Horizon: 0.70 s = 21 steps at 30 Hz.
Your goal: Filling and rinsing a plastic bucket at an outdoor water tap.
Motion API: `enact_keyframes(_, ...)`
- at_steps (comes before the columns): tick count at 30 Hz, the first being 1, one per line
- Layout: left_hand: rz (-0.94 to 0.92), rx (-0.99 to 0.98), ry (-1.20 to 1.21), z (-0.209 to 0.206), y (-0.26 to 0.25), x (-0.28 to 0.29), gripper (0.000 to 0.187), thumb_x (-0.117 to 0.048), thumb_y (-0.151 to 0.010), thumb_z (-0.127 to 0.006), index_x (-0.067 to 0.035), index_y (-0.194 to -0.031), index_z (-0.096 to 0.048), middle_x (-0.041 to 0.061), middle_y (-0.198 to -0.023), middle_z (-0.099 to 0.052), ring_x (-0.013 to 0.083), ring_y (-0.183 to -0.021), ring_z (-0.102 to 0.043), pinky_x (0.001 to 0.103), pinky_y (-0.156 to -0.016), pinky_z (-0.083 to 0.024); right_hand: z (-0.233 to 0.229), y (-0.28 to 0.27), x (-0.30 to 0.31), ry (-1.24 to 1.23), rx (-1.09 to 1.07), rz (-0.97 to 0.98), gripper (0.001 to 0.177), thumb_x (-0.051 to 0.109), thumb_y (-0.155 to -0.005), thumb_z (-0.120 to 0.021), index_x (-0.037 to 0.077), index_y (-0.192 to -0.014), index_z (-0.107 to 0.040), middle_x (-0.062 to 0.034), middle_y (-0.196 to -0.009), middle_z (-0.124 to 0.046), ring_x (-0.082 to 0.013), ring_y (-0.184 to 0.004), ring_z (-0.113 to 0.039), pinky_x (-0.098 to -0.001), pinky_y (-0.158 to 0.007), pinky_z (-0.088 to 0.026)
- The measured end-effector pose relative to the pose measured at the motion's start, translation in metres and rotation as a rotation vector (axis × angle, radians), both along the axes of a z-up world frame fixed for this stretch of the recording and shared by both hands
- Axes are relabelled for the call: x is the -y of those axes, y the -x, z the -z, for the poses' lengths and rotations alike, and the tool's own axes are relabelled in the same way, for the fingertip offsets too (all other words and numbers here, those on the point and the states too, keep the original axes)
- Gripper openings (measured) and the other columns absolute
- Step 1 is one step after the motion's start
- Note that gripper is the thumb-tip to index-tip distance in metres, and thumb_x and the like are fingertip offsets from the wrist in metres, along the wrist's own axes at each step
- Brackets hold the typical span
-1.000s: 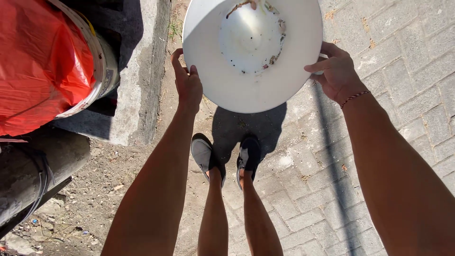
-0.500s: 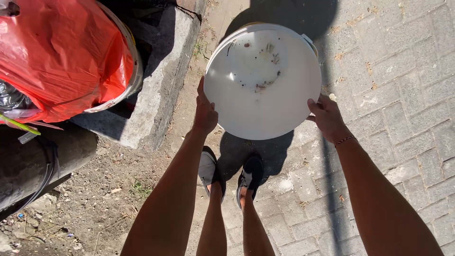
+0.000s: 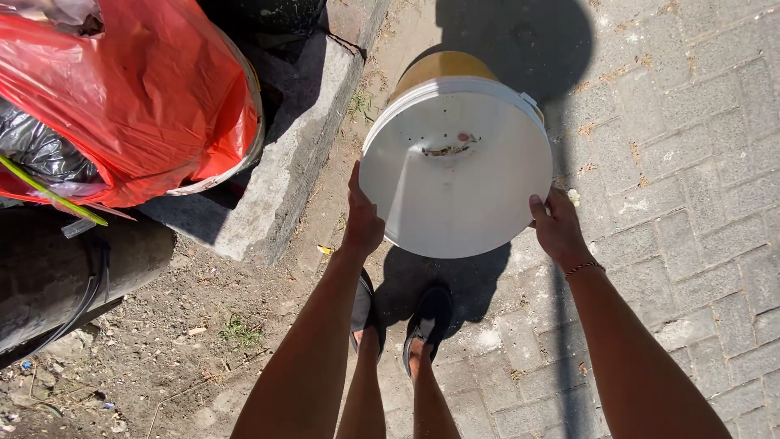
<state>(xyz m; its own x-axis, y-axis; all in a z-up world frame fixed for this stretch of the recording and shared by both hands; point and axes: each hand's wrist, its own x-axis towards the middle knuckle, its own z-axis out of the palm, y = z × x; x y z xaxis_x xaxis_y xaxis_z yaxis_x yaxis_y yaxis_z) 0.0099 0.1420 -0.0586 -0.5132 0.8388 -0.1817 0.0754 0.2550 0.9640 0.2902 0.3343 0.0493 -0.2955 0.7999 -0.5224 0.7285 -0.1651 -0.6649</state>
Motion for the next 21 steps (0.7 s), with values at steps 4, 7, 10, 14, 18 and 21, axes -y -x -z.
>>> enact_keyframes(4, 0.050, 0.043, 0.067, -0.004, 0.006, -0.015, 0.110, 0.024, -0.070, -0.047, -0.016, -0.159, 0.004, 0.030, -0.147, -0.028, 0.0458, -0.145, -0.028, 0.054, -0.120, -0.029, 0.022, -0.011, -0.010, 0.091, -0.051, 0.043, 0.036, 0.014, -0.104, -0.048, -0.001, -0.136, -0.054, -0.0107, -0.129, -0.053, -0.0191, -0.111, -0.063, -0.0365, -0.091, -0.062)
enact_keyframes(7, 0.095, 0.046, 0.258, -0.034, 0.020, -0.032, 0.109, 0.023, -0.075, -0.052, -0.019, -0.160, 0.001, 0.028, -0.139, -0.034, 0.0446, -0.140, -0.035, 0.054, -0.118, -0.033, 0.004, -0.007, -0.020, 0.306, -0.096, 0.115, 0.035, 0.016, -0.106, -0.048, 0.002, -0.136, -0.058, -0.0117, -0.112, -0.069, -0.0188, -0.102, -0.070, -0.0372, -0.091, -0.062)
enact_keyframes(10, 0.132, 0.060, 0.255, -0.053, 0.026, -0.042, 0.108, 0.022, -0.074, -0.049, -0.019, -0.161, 0.001, 0.028, -0.137, -0.037, 0.0428, -0.138, -0.040, 0.054, -0.117, -0.039, -0.023, 0.002, -0.028, 0.272, -0.093, 0.094, 0.035, 0.016, -0.106, -0.048, 0.002, -0.136, -0.059, -0.0066, -0.108, -0.071, -0.0164, -0.100, -0.071, -0.0376, -0.091, -0.061)
enact_keyframes(14, 0.118, 0.018, 0.007, -0.051, 0.022, -0.039, 0.108, 0.025, -0.078, -0.045, -0.017, -0.163, 0.005, 0.031, -0.147, -0.027, 0.0445, -0.148, -0.030, 0.055, -0.120, -0.033, -0.035, 0.001, -0.030, 0.085, -0.175, 0.062, 0.031, 0.017, -0.109, -0.048, -0.004, -0.129, -0.059, -0.0100, -0.118, -0.059, -0.0184, -0.105, -0.066, -0.0356, -0.091, -0.058)
enact_keyframes(18, 0.068, -0.030, -0.098, 0.009, 0.004, -0.010, 0.109, 0.024, -0.078, -0.045, -0.015, -0.164, 0.009, 0.030, -0.157, -0.021, 0.0441, -0.151, -0.027, 0.051, -0.128, -0.027, -0.013, -0.007, -0.016, -0.196, 0.013, -0.129, 0.029, 0.017, -0.113, -0.048, -0.007, -0.123, -0.061, -0.0140, -0.123, -0.053, -0.0232, -0.104, -0.060, -0.0374, -0.084, -0.058)
enact_keyframes(21, 0.081, -0.039, 0.117, 0.032, 0.002, -0.001, 0.115, 0.023, -0.070, -0.049, -0.013, -0.163, 0.010, 0.029, -0.151, -0.025, 0.0429, -0.145, -0.029, 0.051, -0.126, -0.022, 0.034, -0.017, 0.000, -0.008, 0.068, -0.061, 0.030, 0.013, -0.103, -0.055, -0.005, -0.127, -0.061, -0.0129, -0.118, -0.060, -0.0259, -0.101, -0.062, -0.0401, -0.085, -0.057)
